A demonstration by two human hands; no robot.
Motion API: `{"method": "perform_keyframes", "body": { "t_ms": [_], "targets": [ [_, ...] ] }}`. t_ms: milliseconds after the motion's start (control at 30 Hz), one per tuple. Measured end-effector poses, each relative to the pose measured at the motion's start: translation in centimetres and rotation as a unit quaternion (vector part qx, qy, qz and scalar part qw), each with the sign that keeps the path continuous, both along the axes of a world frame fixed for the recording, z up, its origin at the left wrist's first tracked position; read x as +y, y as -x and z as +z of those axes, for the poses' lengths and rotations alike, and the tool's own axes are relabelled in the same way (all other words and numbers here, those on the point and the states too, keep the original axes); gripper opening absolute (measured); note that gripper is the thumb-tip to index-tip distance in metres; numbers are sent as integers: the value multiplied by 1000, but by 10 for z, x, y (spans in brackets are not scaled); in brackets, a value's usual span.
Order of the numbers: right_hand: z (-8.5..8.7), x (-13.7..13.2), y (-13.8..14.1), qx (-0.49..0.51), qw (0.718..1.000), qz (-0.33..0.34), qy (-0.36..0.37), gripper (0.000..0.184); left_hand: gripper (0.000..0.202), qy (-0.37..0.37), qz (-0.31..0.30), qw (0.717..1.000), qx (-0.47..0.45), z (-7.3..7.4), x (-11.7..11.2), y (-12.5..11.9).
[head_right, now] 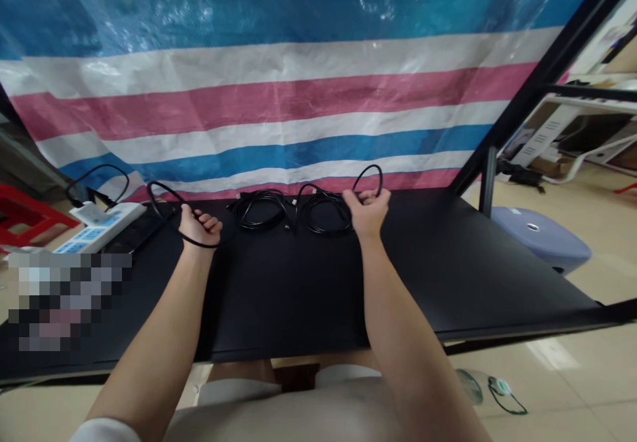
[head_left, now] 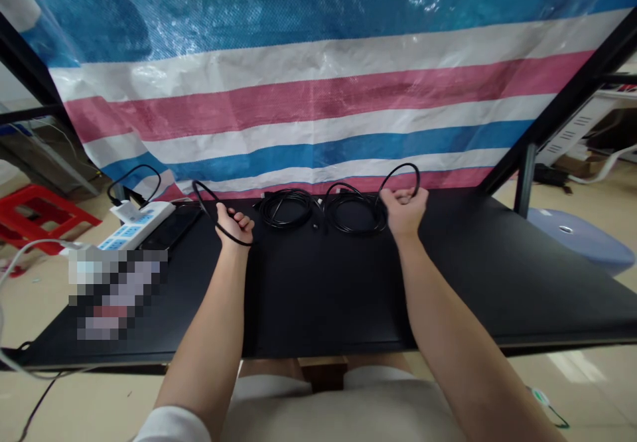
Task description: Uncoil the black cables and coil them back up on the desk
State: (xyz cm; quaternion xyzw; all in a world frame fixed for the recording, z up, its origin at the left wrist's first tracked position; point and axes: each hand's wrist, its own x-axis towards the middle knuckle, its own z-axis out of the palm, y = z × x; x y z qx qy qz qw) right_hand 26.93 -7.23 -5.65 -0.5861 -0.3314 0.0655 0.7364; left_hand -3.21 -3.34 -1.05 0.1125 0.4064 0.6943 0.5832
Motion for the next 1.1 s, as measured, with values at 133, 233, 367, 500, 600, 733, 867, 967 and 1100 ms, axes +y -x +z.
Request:
{"method": "perform_keyframes", "body": {
  "t_ms": [133,233,367,500,600,733,867,967,1100],
  "targets": [
    [-2,1,22,-138,983,6,118,66,44,-17,-28,999,10,-2,-1,-6],
    [1,2,27,-115,985,31,128,44,44,-17,-42,999,22,-2,-2,-8],
    [9,2,25,-28,991,64,115,41,42,-23,-41,996,73,-3,-4,-12],
    [14,1,30,1,993,58,107,48,42,-46,-47,990,128,-6,-6,-19],
    [14,-1,39,-38,991,45,122,51,43,-68,-76,983,150,-9,-8,-24],
    [13,-3,50,-87,983,11,162,61,43,-84,-117,971,189,-12,-11,-28],
    [9,0,51,-65,991,16,118,46,42,-89,-179,947,250,-15,-12,-29],
    [7,4,45,9,995,67,72,36,37,-105,-184,918,336,-20,-11,-27],
    [10,5,41,75,988,130,43,28,28,-139,-111,866,468,-24,-10,-26]
  ]
}}
